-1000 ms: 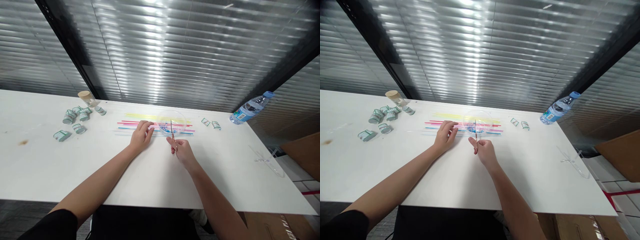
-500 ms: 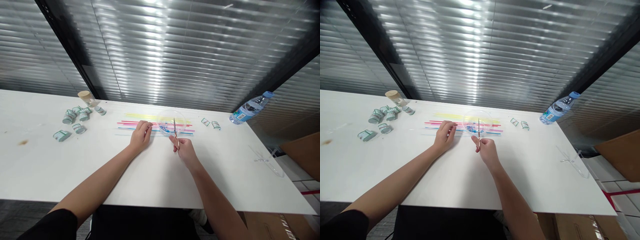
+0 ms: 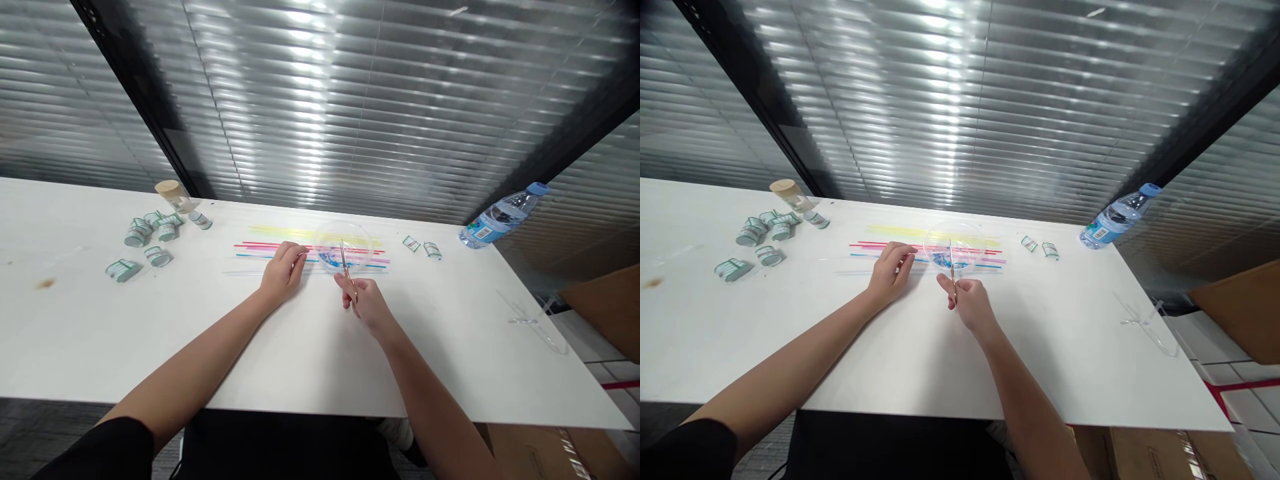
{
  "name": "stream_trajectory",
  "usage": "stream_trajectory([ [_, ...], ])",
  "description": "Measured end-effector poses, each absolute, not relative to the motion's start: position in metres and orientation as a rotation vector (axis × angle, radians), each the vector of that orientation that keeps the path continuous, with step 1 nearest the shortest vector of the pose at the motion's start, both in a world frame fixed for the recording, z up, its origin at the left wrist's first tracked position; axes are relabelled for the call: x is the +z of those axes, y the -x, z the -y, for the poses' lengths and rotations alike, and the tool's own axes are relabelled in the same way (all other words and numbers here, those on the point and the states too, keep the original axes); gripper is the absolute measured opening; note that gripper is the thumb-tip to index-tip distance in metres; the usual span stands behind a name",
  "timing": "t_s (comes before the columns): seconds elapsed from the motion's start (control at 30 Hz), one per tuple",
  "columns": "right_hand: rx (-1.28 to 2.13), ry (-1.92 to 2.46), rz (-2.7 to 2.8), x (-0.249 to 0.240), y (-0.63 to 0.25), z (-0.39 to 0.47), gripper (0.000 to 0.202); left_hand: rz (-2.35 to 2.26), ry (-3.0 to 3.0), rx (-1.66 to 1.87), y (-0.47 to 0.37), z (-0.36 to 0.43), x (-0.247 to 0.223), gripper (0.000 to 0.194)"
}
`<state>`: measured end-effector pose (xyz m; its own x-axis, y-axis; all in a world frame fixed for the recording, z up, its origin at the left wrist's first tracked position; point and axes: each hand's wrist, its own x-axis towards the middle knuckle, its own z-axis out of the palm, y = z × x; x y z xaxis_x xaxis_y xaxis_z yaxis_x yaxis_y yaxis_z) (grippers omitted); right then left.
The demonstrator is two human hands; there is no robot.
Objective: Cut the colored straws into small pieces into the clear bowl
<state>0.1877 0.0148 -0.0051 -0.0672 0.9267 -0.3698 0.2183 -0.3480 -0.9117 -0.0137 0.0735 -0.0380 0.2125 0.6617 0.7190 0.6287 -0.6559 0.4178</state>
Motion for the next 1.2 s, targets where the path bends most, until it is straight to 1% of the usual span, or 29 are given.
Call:
stream_trajectory([
  [0.37, 1.465, 1.592, 1.23, -0.0053, -0.1885, -0.0153, 0.062, -1.187, -2.45, 1.49, 0.0125, -0.0728, -0.037, 0.019],
  [0.7, 1.444, 1.596, 1.223, -0.0051, -0.1881, -0.0143, 0.064, -1.221, -2.427, 1.45, 0.0129, -0.0727, -0.0379, 0.02],
  [1.0, 1.312, 1.65, 1.23, -0.0058, -0.187, -0.0121, 0.065, -1.254, -2.425, 1.461, 0.0133, -0.0734, -0.039, 0.018],
  [1.2, 1.301, 1.438, 1.041, -0.0132, -0.187, -0.018, 0.063, -1.391, -2.34, 1.505, 0.0158, -0.068, -0.0349, 0.019],
])
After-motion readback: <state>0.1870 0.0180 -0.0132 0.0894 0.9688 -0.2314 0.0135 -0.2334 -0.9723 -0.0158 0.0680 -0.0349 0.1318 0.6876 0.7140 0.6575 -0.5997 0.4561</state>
